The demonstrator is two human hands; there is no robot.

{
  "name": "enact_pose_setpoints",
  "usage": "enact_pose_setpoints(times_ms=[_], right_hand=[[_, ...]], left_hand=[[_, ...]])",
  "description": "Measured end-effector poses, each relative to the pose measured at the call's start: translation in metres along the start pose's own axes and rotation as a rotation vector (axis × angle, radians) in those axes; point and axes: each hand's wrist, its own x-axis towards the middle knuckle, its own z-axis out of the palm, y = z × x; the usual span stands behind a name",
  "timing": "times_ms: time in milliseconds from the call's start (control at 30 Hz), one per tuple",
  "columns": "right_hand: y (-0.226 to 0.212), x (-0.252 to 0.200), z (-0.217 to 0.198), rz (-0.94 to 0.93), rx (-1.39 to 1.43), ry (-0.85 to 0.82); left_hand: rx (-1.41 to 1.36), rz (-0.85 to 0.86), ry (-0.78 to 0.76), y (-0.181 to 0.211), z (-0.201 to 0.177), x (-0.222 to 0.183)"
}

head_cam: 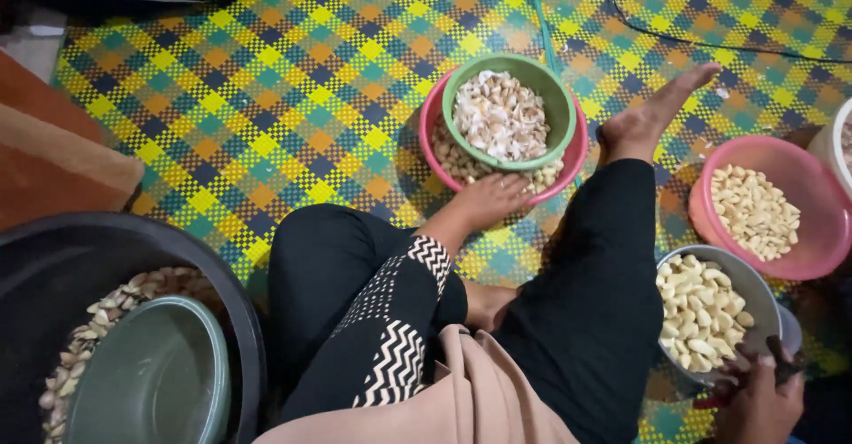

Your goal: The person is peeling garlic cloves by hand and separating them into different bowls while sitting on the floor.

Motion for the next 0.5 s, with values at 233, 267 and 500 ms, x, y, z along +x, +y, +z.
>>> enact_pose_setpoints(times_ms=[233, 267, 500], right_hand=[[-0.019, -0.036, 0.010, -0.021, 0.120, -0.057], [-0.029, -0.043, 0.016, 0.000, 0.217, -0.098], [-0.052, -0.056, 0.032, 0.072, 0.577, -0.313]], left_hand=[[0.084, -0.141, 0.262, 0.022, -0.027, -0.005], [0.006, -0.183, 0.190, 0.029, -0.042, -0.014], [-0.406, -0.345, 0.477, 0.057, -0.138, -0.122]])
